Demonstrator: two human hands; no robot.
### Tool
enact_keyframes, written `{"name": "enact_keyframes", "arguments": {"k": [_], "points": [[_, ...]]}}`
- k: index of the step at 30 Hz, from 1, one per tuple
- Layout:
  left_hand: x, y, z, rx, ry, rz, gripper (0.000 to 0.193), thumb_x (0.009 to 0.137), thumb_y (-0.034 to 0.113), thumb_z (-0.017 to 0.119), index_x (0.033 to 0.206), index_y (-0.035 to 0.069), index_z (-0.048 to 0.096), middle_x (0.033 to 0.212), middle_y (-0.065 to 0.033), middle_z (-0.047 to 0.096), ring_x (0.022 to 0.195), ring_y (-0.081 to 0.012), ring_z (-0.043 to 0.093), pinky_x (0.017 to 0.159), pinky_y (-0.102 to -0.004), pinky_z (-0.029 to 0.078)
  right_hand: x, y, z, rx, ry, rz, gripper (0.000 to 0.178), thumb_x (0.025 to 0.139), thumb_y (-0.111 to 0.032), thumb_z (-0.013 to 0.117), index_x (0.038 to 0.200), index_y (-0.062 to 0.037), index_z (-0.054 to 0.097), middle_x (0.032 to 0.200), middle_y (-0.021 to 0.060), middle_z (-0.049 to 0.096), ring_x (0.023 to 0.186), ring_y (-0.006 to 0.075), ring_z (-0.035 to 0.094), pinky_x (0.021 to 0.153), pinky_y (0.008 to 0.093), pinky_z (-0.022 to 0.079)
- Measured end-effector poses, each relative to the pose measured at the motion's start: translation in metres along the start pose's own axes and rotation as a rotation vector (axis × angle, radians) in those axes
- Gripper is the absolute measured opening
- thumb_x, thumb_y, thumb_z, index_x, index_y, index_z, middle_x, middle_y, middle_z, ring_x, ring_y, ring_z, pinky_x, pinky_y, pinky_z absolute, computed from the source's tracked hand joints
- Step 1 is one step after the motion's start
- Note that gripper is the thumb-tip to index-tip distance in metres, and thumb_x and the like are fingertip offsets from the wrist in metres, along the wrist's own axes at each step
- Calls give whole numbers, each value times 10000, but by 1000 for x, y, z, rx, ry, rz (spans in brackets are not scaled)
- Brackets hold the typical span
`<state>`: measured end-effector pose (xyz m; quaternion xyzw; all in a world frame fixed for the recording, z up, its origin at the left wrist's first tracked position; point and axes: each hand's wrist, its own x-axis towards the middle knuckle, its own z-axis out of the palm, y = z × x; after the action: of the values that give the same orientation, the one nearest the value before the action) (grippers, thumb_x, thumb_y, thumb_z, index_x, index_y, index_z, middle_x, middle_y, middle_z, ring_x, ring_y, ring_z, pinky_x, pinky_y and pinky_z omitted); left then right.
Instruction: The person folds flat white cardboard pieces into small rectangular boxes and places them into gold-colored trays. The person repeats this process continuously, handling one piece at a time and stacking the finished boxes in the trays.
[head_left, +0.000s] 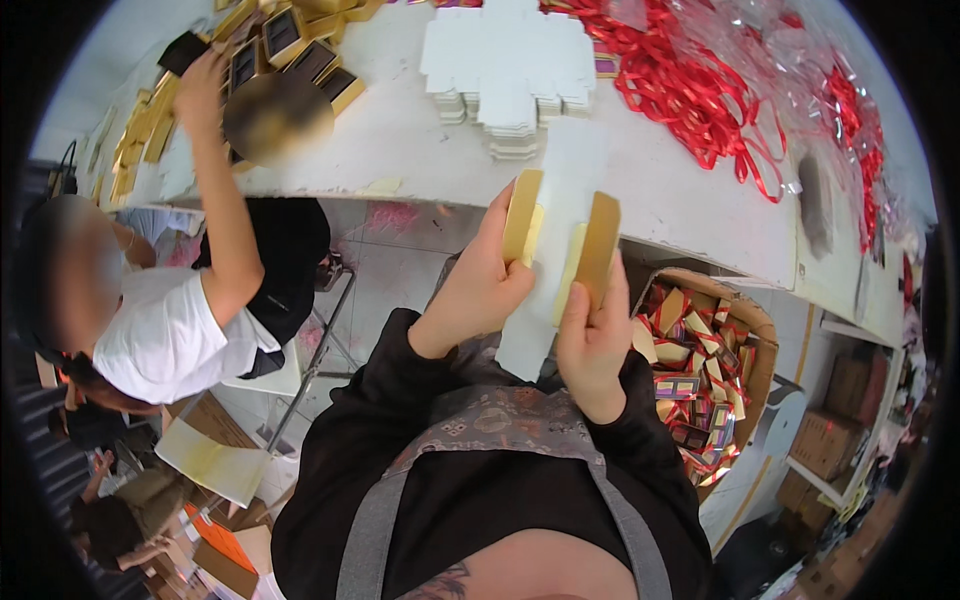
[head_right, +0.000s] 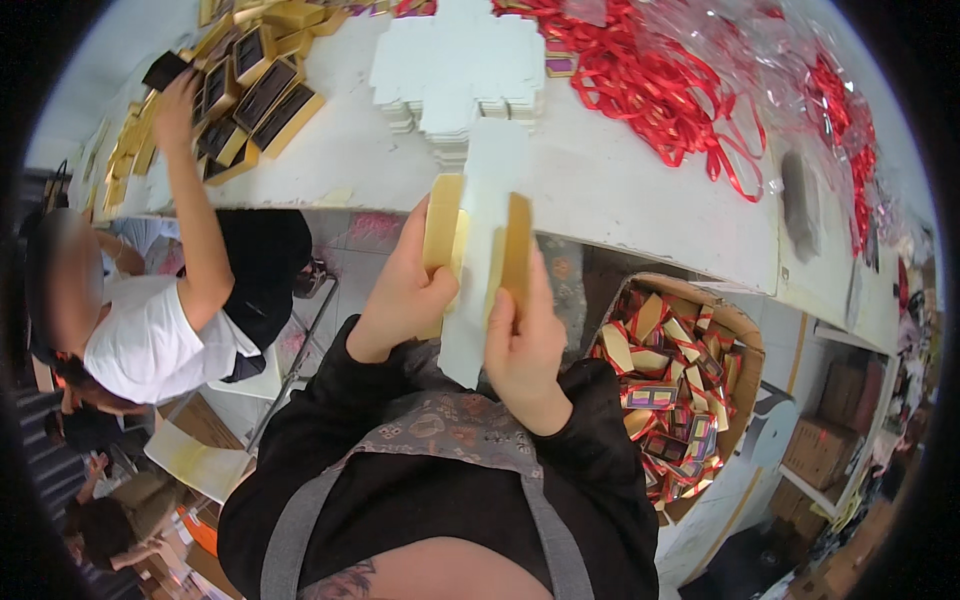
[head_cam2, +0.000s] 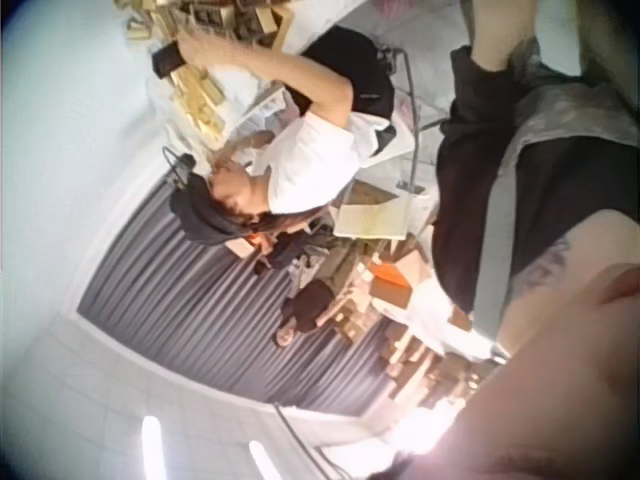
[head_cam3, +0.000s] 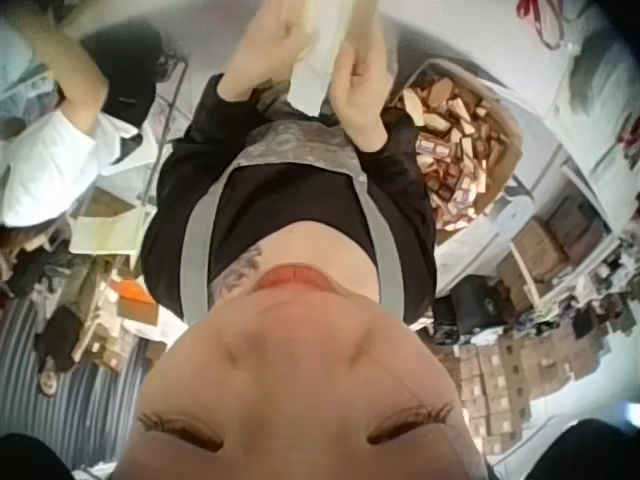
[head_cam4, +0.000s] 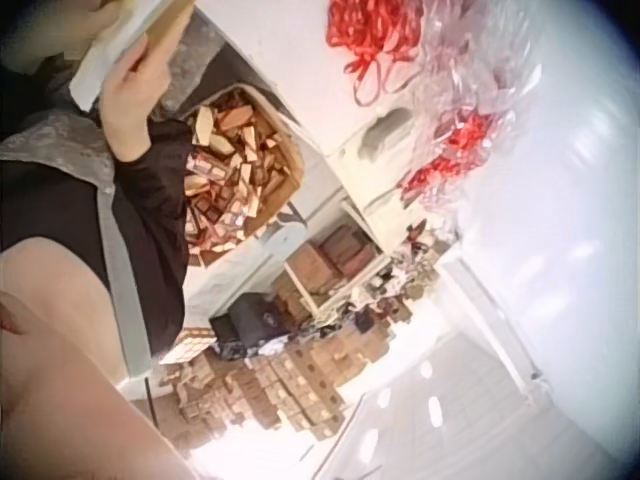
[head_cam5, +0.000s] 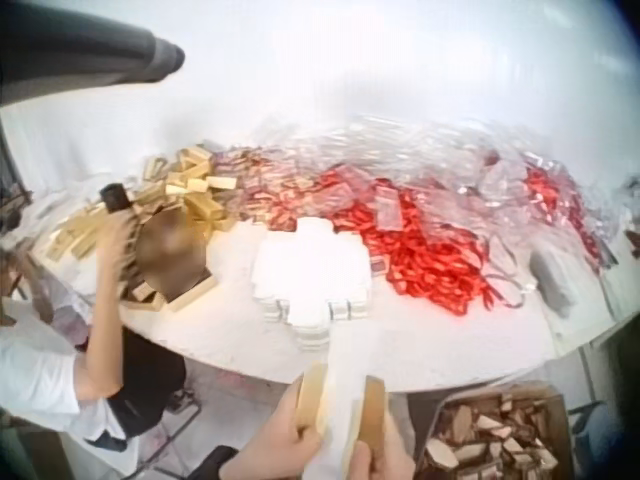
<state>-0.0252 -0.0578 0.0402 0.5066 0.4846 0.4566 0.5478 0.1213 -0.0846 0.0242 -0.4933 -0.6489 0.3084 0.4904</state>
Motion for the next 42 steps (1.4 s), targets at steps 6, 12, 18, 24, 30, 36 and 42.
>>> {"name": "enact_keyframes", "arguments": {"k": [6, 12, 18, 24, 30, 36, 42], "points": [[40, -20, 27, 204, 122, 198, 661, 755, -101, 338, 1403, -26, 231, 1316, -173, 438, 1169, -229, 487, 972, -316, 391, 28, 17, -6, -249, 11, -151, 542, 845, 31, 530, 1346, 112, 342, 1083, 266, 594, 815, 359, 651, 692, 353, 524], [57, 2, 51, 464, -8, 312, 739, 697, -117, 343, 1420, -38, 212, 1366, -159, 358, 1276, -248, 368, 1069, -329, 280, 65, 44, -41, 65, -24, 147, 605, 811, 45, 484, 1383, -13, 296, 1117, 239, 566, 963, 346, 612, 789, 366, 495], [60, -10, 44, 131, -141, 81, 663, 693, -118, 346, 1343, 7, 325, 1324, -167, 375, 1263, -264, 361, 1074, -340, 270, 67, 41, -56, 103, -248, 330, 529, 775, -1, 497, 1287, -101, 407, 987, 209, 578, 694, 353, 613, 661, 358, 497], [46, -26, 35, 350, -119, 173, 595, 694, -122, 365, 1273, 14, 366, 1341, -210, 324, 1276, -345, 335, 1074, -382, 269, 57, 59, -35, -32, -145, 88, 257, 878, -77, 541, 1135, -59, 555, 1030, 177, 587, 774, 309, 619, 686, 344, 502], [28, -38, 40, 161, -97, 23, 582, 696, -118, 392, 1264, -3, 345, 1309, -222, 332, 1271, -353, 339, 1056, -385, 289, 34, 65, -15, 54, 71, 46, 219, 875, -3, 541, 1088, 11, 587, 1084, 173, 607, 869, 272, 635, 710, 336, 501], [33, -41, 35, 346, -107, 101, 604, 682, -129, 399, 1268, -25, 293, 1313, -230, 319, 1254, -357, 367, 1017, -385, 339, 29, 62, 2, -244, 224, 66, 240, 830, 58, 559, 1060, -12, 568, 994, 152, 665, 731, 301, 646, 644, 328, 521], [33, -51, 36, 358, -110, 153, 595, 673, -141, 383, 1247, -1, 317, 1356, -217, 304, 1268, -360, 349, 1039, -379, 321, 26, 67, 7, 72, 208, 352, 95, 868, 11, 573, 962, -1, 558, 1174, 209, 613, 781, 191, 666, 677, 277, 522]]}}
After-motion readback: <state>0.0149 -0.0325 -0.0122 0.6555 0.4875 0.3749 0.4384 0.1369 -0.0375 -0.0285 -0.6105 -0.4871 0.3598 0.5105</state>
